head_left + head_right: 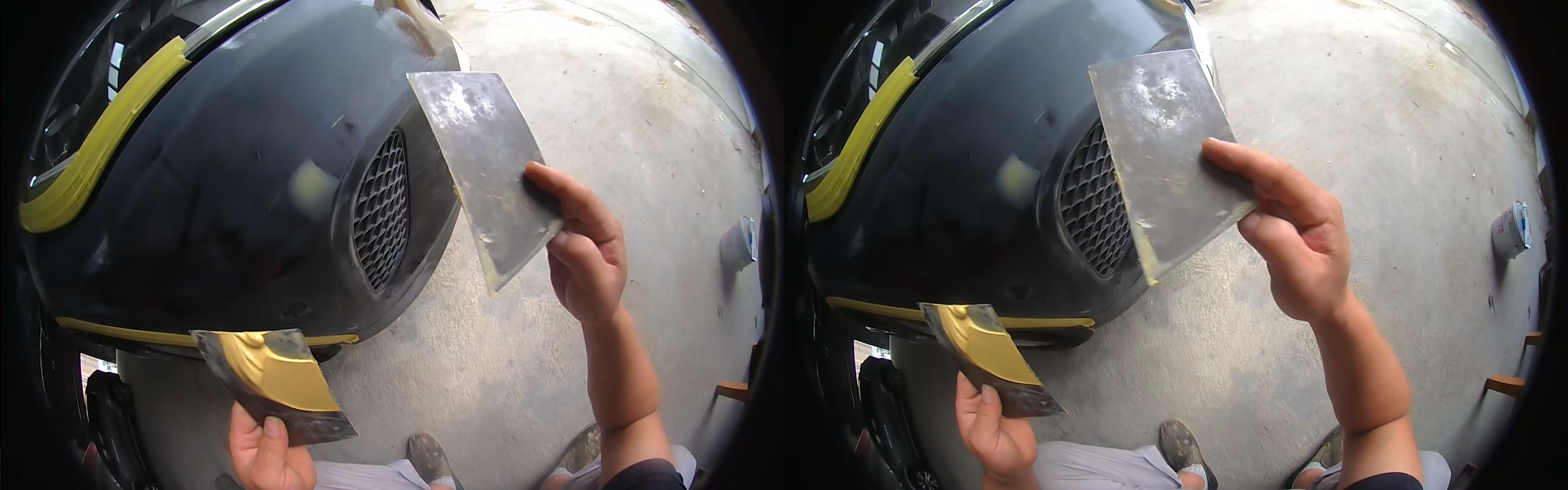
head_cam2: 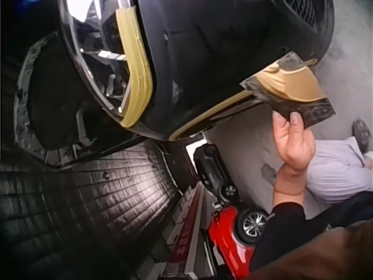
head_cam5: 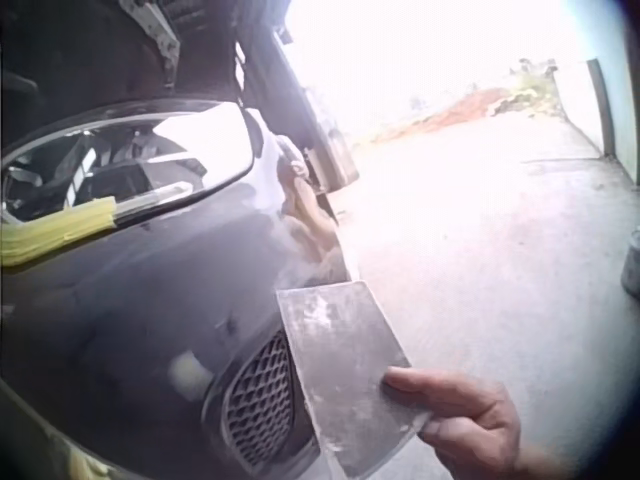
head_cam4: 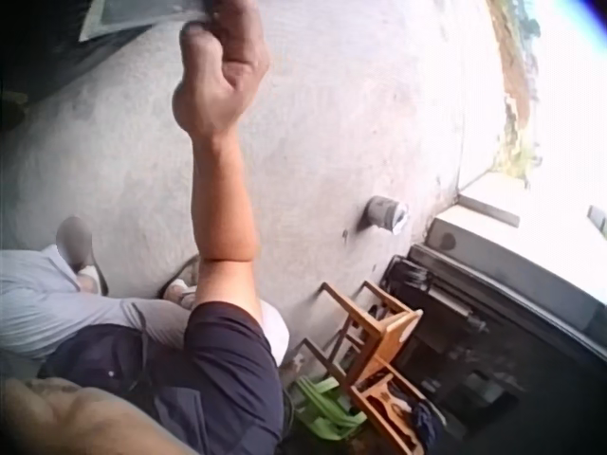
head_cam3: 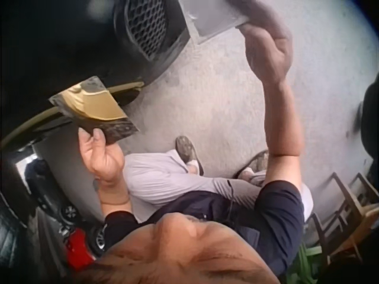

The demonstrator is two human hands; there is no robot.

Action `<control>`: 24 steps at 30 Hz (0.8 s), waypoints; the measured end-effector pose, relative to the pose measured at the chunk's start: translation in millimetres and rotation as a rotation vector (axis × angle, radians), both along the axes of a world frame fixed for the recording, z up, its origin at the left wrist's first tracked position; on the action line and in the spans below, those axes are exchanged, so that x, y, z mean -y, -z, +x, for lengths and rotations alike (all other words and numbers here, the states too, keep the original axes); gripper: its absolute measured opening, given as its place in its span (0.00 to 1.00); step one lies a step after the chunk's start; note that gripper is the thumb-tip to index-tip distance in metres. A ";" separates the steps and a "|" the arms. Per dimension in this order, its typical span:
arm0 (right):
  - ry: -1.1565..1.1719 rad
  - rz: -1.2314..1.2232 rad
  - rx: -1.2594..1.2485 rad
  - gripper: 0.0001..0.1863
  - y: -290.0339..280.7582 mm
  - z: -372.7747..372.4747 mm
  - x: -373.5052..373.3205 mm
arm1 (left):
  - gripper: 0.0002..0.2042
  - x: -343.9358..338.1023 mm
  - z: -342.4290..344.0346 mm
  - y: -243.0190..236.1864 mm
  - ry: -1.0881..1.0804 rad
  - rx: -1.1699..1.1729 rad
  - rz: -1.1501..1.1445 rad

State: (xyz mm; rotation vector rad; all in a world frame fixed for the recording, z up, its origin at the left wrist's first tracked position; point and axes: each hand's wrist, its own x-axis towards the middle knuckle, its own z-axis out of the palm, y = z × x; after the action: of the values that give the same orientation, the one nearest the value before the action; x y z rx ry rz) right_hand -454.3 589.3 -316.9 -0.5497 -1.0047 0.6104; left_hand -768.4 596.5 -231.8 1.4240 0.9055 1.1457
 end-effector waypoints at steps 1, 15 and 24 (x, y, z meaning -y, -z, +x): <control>-0.052 0.006 -0.082 0.25 -0.8 -5.2 -1.9 | 0.20 -0.3 0.4 0.7 0.005 0.003 -0.003; -0.032 -0.202 -0.390 0.14 -7.0 -67.5 -59.5 | 0.18 4.9 4.2 2.2 0.031 -0.007 0.013; 0.010 -0.295 -0.300 0.14 -14.4 -64.9 -76.5 | 0.17 4.5 -1.2 2.2 0.053 -0.005 -0.005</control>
State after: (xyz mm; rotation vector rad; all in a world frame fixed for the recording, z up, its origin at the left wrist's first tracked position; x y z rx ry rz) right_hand -519.2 665.8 -302.4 -0.6979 -0.6324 0.8127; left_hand -769.5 592.1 -233.9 1.4396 0.8689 1.1002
